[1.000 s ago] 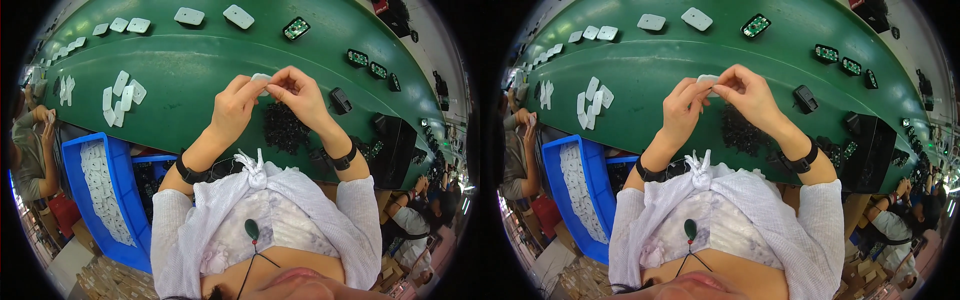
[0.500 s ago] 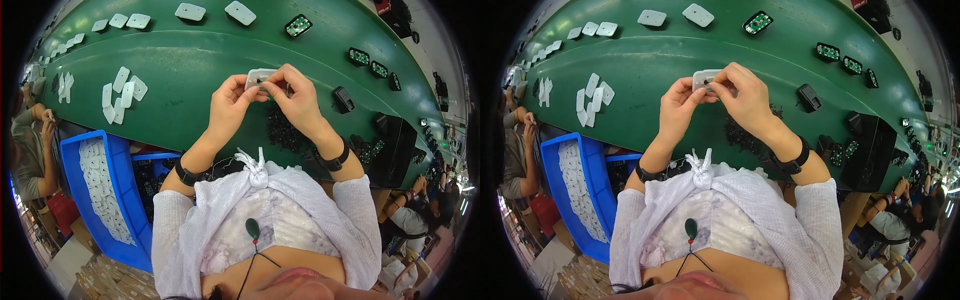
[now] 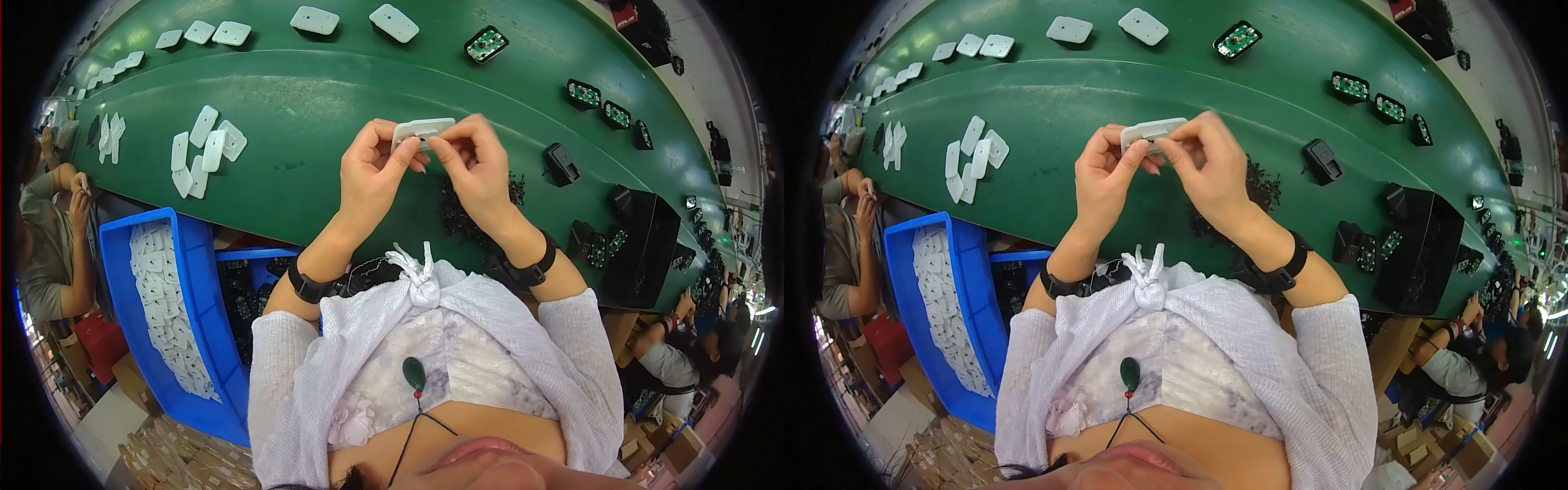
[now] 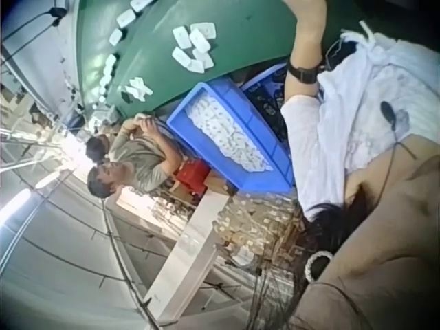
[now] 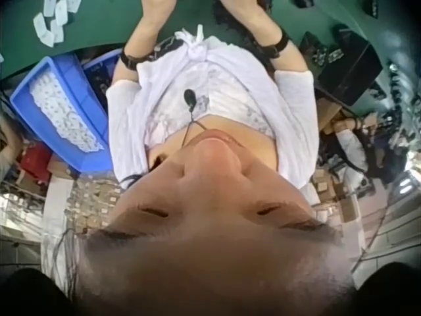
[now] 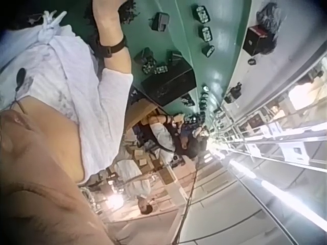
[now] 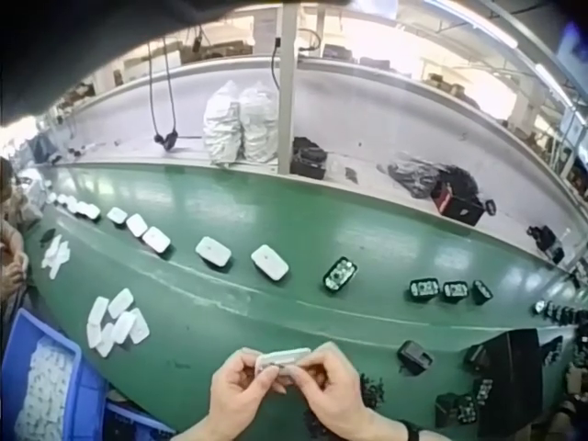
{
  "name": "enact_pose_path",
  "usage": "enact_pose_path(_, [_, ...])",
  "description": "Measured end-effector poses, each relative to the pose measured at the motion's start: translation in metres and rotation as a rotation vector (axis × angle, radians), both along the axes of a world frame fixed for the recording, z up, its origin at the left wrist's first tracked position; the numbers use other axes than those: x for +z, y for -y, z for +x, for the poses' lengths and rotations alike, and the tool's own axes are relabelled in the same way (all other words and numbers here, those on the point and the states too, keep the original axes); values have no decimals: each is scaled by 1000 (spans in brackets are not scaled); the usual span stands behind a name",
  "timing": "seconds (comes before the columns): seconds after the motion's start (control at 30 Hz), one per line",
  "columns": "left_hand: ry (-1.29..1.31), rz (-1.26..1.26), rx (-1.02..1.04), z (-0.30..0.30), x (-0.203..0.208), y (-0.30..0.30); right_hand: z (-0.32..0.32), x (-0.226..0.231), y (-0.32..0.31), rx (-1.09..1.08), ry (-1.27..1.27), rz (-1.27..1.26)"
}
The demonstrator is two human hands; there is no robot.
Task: The person picks up a white plastic cover, inserts a small black component into it by hand, and presses the cover onto a black electronic housing. The assembled unit is then placed onto the green conveyor belt.
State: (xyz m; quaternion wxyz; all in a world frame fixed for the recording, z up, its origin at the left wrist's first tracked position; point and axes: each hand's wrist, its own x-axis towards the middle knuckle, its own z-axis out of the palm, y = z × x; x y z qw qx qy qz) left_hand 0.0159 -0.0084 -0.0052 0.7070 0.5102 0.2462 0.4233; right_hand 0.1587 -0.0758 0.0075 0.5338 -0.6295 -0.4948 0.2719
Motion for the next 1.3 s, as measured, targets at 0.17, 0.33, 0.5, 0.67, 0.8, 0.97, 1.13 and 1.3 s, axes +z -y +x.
enact_pose_path(0.17, [-34, -49, -78, -6, 2, -3, 13, 12, -6, 47, 269, 82])
enact_pose_path(0.33, [-78, -18, -129, -5, -2, -2, 27, 19, -11, 238, -42, -243])
enact_pose_path(0.5, [-109, -152, -158, 0, -2, -8, 32, 15, -16, 214, -58, -310])
enact_pose_path(0.67, [-201, -100, -143, 2, -16, -45, 66, -3, -50, 133, 178, -27])
enact_pose_path(0.8, [-749, 386, -30, 14, -32, -76, 120, -1, -118, -478, 1032, -141])
enact_pose_path(0.97, [-957, 748, -56, 38, -18, -86, 150, -2, -163, -215, 805, -702])
enact_pose_path(1.13, [-1005, 912, 83, 33, -25, -73, 152, 6, -147, -42, 372, -741])
enact_pose_path(1.3, [-1104, 1051, 14, 20, -21, -39, 144, 0, -70, 83, 700, -209])
